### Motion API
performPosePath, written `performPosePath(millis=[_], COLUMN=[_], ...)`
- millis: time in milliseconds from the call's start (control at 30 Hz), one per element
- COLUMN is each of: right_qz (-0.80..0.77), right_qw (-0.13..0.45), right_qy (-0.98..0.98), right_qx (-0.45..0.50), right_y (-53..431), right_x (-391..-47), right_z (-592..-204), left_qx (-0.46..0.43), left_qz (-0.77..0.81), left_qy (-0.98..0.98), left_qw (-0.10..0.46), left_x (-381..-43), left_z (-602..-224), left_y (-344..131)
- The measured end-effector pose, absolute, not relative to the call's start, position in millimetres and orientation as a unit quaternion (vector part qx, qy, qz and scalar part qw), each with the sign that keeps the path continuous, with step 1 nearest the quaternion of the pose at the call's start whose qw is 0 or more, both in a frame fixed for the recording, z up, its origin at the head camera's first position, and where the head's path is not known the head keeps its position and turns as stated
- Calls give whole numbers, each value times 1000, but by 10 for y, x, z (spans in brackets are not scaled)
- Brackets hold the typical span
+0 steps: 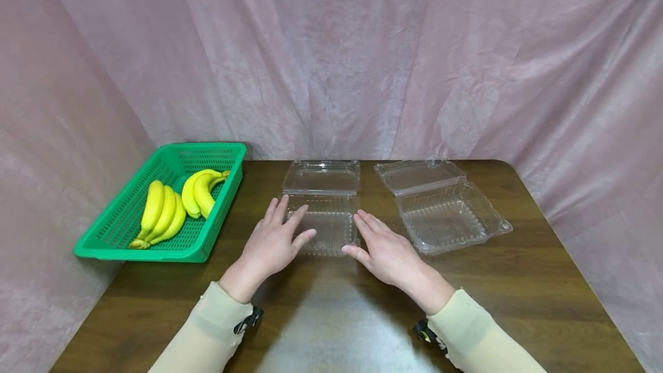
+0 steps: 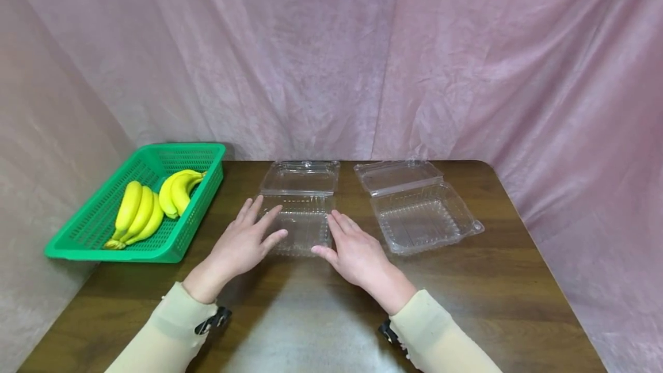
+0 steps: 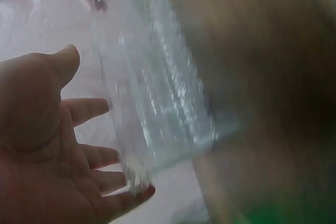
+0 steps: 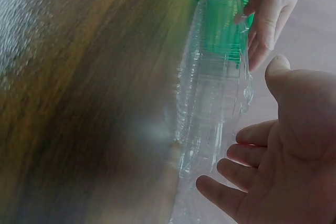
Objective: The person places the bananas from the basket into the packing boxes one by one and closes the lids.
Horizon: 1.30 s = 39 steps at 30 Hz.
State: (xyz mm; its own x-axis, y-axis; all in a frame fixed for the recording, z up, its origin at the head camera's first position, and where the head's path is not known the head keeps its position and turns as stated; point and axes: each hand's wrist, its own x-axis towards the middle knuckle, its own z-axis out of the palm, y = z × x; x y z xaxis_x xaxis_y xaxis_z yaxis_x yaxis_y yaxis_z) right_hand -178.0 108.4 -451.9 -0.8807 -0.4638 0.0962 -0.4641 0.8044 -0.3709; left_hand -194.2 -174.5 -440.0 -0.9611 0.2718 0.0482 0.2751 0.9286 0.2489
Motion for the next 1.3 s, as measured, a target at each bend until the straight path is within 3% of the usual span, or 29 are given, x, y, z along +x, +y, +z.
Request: performPosePath(millis=[367,1300], right_qz=[193,211], right_qw=[6,-16], right_qy=[-951,-951], right_qx=[240,223], right_y=[1094,1050], right_x=[-1832,-2011], right_z=[-4548,-4604], left_qx=[-122,-120], left_qz=[-144,-163], left_qy=[-981,-979], left_qw=[-53,-22], left_x=[-2023,-2027], left_z=[-4501,-4573], left_y=[-1853,-1880])
